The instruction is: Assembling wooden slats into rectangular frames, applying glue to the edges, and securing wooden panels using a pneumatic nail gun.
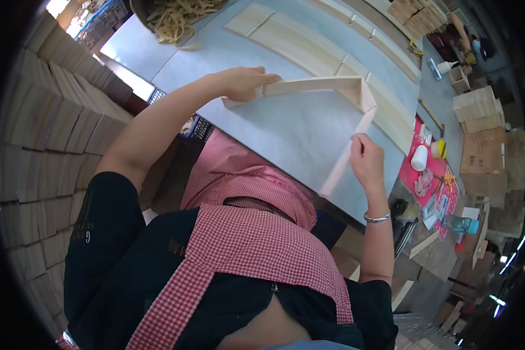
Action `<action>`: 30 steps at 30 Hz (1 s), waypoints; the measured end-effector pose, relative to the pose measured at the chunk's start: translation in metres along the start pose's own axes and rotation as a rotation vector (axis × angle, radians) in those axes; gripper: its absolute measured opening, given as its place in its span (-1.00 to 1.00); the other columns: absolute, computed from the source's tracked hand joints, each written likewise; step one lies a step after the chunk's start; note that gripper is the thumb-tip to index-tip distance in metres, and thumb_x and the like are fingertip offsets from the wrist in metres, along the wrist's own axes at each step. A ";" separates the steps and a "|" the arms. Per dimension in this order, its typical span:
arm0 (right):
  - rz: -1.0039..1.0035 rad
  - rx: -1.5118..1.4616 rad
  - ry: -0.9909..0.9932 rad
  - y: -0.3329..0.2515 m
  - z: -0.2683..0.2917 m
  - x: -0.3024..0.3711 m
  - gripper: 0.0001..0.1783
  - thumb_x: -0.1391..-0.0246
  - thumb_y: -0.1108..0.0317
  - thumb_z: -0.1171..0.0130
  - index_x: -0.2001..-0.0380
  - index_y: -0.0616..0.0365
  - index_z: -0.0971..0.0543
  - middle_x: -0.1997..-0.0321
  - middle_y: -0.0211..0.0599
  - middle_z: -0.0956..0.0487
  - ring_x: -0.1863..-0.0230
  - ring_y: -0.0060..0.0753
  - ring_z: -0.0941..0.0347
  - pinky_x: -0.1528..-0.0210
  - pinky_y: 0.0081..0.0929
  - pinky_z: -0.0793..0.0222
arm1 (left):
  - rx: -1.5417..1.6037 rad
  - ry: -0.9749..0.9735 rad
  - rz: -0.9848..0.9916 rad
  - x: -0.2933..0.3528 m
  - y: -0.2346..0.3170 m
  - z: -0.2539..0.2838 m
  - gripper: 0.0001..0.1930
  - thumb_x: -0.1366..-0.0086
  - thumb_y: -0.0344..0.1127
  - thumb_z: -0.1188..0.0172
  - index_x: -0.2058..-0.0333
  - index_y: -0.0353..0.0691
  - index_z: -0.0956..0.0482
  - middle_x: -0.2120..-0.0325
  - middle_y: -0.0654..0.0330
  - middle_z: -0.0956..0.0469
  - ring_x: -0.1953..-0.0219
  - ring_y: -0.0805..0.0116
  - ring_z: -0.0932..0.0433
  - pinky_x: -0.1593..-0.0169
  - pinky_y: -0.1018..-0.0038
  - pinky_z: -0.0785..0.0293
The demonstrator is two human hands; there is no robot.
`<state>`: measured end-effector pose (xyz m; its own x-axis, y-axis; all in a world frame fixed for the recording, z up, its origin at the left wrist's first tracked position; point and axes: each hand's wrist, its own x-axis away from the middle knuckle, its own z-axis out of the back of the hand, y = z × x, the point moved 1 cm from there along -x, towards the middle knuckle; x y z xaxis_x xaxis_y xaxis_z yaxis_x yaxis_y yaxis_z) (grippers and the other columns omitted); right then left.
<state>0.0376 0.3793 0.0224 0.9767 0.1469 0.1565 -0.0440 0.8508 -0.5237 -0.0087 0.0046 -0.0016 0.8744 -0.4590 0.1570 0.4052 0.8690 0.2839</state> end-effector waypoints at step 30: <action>0.640 0.059 0.224 -0.067 -0.091 0.007 -0.78 0.01 0.34 -0.43 0.37 0.14 -0.57 0.39 -0.35 -0.50 0.38 -0.28 -0.42 0.29 -0.37 -0.37 | 0.811 0.419 0.352 0.026 0.005 -0.058 -0.38 -0.14 -0.28 -0.35 -0.20 -0.20 -0.44 0.12 0.02 -0.64 0.28 0.09 -0.66 0.16 0.26 -0.62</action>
<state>0.0668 0.2772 -0.0172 0.7739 0.5282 -0.3493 -0.6331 0.6578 -0.4081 0.0320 0.0080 -0.0511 0.9977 0.0408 0.0534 -0.0664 0.4810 0.8742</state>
